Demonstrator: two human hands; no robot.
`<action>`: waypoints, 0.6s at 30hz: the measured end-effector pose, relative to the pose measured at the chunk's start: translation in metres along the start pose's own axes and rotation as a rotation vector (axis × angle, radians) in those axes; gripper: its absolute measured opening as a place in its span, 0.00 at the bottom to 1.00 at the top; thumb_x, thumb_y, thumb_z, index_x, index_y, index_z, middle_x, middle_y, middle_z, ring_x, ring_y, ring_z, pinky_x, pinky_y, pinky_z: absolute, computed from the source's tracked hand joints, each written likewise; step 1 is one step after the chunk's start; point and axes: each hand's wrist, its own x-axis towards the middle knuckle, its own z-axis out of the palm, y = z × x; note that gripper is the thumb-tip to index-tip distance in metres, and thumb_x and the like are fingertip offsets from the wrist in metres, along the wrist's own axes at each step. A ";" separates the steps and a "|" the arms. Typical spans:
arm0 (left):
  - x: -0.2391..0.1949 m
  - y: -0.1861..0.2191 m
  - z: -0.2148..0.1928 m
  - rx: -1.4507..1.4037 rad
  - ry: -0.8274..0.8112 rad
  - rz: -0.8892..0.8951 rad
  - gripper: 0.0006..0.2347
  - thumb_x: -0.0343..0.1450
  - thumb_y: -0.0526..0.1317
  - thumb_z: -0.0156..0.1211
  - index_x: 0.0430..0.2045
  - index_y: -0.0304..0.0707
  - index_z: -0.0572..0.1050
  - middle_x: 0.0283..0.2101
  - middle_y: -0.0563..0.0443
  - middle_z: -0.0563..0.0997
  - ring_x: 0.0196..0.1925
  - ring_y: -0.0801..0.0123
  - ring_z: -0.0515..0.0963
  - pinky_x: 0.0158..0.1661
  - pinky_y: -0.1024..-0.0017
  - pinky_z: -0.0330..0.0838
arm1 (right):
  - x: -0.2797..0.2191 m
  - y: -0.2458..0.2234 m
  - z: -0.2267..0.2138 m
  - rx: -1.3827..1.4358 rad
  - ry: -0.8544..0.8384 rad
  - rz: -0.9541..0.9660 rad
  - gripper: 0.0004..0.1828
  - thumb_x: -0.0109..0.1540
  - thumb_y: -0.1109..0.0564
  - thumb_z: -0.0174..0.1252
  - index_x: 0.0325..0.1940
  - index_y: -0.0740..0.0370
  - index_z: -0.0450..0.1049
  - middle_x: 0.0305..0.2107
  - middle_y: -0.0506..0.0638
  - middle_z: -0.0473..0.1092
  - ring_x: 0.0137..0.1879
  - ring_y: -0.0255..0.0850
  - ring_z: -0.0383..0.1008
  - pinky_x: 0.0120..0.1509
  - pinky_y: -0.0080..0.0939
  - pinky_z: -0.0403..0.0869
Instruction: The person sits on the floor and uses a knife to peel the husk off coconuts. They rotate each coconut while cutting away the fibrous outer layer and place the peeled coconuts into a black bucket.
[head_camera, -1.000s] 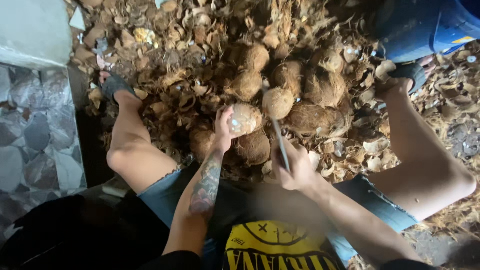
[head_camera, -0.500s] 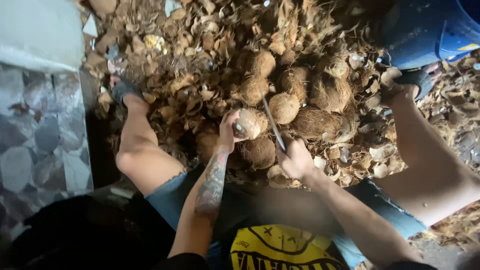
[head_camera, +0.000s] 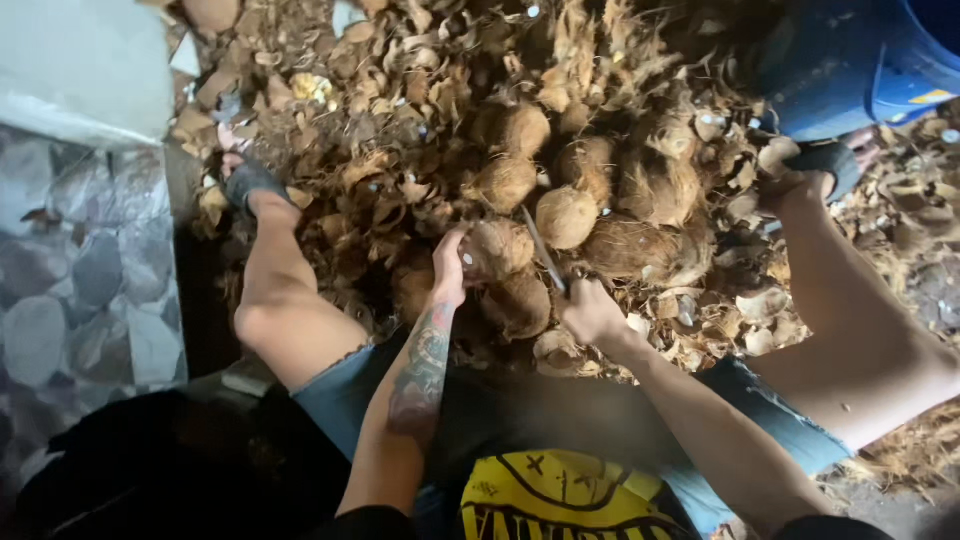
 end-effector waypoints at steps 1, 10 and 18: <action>-0.016 0.014 0.009 0.003 -0.006 -0.005 0.17 0.69 0.59 0.68 0.39 0.50 0.80 0.39 0.43 0.80 0.35 0.47 0.82 0.31 0.49 0.81 | -0.005 -0.020 -0.002 -0.002 0.006 0.005 0.07 0.59 0.54 0.57 0.31 0.59 0.71 0.15 0.55 0.66 0.21 0.51 0.68 0.28 0.49 0.68; -0.034 0.017 0.022 0.106 0.019 0.055 0.28 0.70 0.62 0.66 0.55 0.39 0.77 0.60 0.30 0.75 0.59 0.29 0.74 0.44 0.28 0.80 | -0.003 0.017 0.023 -0.588 0.006 -0.370 0.30 0.56 0.32 0.50 0.46 0.59 0.71 0.20 0.58 0.68 0.27 0.63 0.76 0.34 0.62 0.73; -0.008 0.005 0.007 0.183 0.011 0.140 0.29 0.68 0.64 0.71 0.54 0.43 0.78 0.59 0.41 0.78 0.58 0.53 0.77 0.50 0.52 0.75 | 0.014 0.161 0.052 -1.147 0.334 -1.335 0.12 0.62 0.59 0.43 0.29 0.61 0.72 0.24 0.61 0.63 0.37 0.68 0.74 0.38 0.66 0.73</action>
